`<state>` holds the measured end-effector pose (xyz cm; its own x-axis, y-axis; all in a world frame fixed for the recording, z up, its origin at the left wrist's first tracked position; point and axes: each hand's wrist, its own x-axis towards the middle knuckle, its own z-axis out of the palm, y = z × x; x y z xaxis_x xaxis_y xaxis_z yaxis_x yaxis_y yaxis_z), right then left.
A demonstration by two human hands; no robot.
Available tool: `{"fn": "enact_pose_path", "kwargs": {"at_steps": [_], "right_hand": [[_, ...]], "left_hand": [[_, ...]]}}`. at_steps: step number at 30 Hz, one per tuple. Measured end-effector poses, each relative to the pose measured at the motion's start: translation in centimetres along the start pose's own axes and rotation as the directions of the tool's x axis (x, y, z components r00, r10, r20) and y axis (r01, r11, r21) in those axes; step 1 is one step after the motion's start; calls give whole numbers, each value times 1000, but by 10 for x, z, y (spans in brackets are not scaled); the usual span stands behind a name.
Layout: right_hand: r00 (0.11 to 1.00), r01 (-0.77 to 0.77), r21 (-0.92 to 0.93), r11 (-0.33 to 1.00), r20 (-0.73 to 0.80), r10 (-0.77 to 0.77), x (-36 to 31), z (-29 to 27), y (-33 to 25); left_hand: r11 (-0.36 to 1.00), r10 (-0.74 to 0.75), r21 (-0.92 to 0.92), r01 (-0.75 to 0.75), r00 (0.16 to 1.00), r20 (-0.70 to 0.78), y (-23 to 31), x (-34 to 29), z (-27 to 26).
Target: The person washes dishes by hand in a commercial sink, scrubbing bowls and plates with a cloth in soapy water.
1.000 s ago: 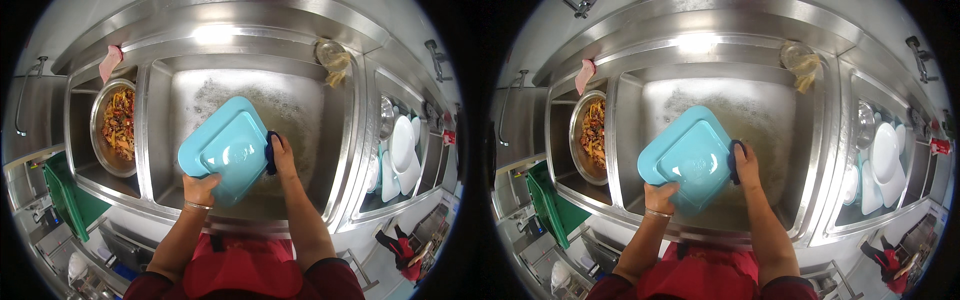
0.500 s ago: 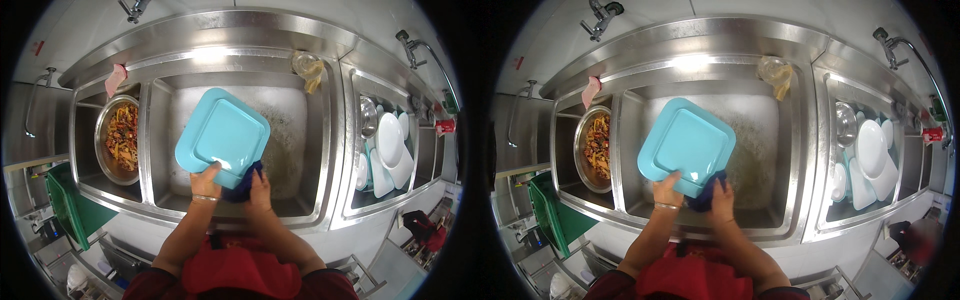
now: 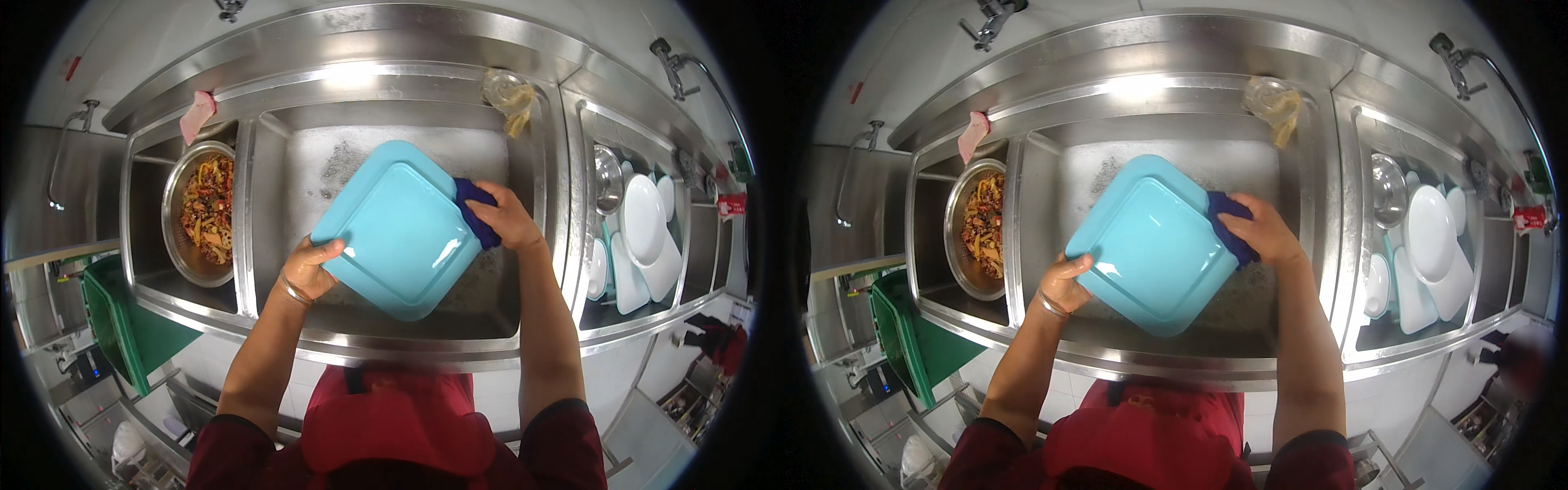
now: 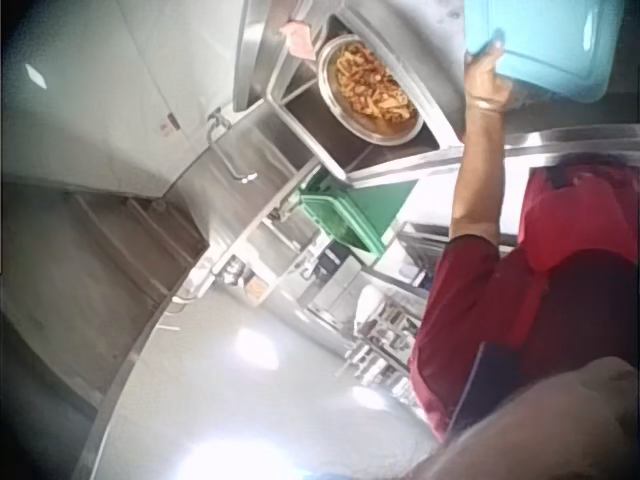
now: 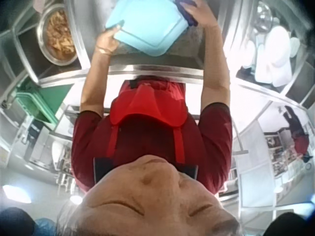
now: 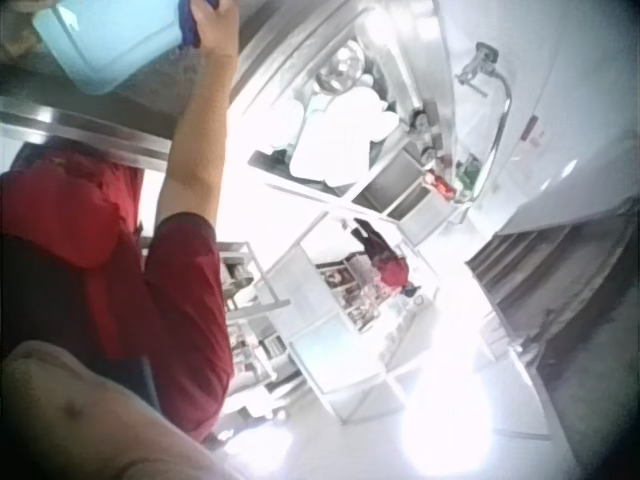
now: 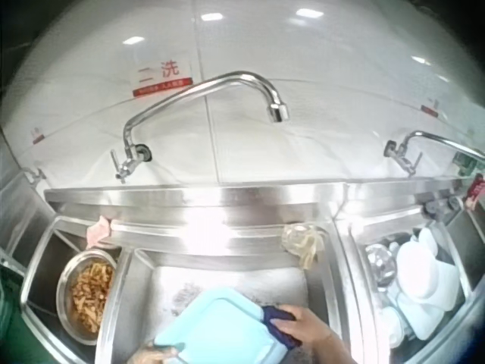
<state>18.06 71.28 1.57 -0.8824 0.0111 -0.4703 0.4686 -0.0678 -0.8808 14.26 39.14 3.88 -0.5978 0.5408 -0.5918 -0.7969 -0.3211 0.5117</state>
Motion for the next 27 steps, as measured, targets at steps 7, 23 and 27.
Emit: {"fn": "enact_pose_path", "kwargs": {"at_steps": [7,23,27], "right_hand": [[796,25,268,963,-589,143,4,54,74],[921,-386,-806,448,-308,239,-17,76,143],[964,-245,-609,754,-236,122,-9,50,244]], "left_hand": [[968,200,-74,-239,917,-345,-52,15,20],[956,244,-15,-291,826,-508,-53,9,-36],[968,224,15,-249,841,-493,-64,5,-28]]}}
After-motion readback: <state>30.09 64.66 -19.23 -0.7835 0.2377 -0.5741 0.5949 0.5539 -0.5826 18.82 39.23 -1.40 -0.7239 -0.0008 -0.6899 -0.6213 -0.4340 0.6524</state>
